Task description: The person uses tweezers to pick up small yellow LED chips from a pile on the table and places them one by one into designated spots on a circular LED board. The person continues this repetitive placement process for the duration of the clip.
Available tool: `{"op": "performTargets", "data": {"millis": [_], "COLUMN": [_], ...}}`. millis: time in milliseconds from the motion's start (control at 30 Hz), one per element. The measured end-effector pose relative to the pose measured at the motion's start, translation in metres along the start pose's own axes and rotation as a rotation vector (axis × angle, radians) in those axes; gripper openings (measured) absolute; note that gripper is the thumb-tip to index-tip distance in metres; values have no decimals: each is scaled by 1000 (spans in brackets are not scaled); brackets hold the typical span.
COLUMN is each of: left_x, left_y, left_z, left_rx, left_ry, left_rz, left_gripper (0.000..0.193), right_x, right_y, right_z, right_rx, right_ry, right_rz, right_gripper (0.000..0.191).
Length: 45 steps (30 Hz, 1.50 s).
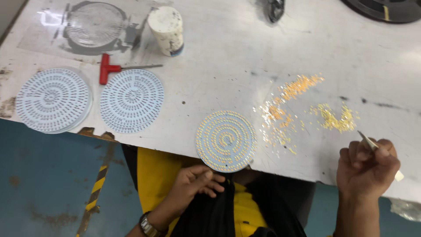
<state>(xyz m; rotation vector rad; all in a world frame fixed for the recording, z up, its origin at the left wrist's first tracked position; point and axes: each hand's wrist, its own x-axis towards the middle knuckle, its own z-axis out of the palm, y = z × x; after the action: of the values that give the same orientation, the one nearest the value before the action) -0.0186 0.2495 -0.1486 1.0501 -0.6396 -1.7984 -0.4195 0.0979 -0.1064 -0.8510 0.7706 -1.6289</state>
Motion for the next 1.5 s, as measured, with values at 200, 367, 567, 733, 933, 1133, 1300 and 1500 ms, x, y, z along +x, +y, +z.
{"op": "performTargets", "data": {"millis": [200, 367, 567, 733, 933, 1133, 1300, 1500], "left_x": [-9, -7, -7, -6, 2, 15, 25, 40], "left_y": [1, -1, 1, 3, 6, 19, 30, 58], "left_z": [22, 31, 39, 45, 53, 56, 56, 56], "left_rx": [-99, -94, -92, -105, -175, -171, -133, -171], "left_ry": [210, 278, 349, 416, 464, 515, 564, 576], "left_rz": [88, 168, 241, 286, 344, 321, 301, 270], "left_gripper": [38, 38, 33, 34, 40, 38, 38, 34], "right_x": [6, -1, 0, -2, -5, -3, -4, -8], "right_y": [8, 13, 15, 21, 26, 36, 38, 38], "right_z": [1, 5, 0, -10, -19, -23, -23, -18], "right_rx": [106, -131, 102, 8, 11, 42, 63, 62], "right_ry": [87, 15, 1, -65, -63, -69, -26, -33], "right_rz": [71, -49, -80, -118, -114, -121, -104, -100], "right_gripper": [28, 16, 22, 16, 17, 17, 14, 16]}}
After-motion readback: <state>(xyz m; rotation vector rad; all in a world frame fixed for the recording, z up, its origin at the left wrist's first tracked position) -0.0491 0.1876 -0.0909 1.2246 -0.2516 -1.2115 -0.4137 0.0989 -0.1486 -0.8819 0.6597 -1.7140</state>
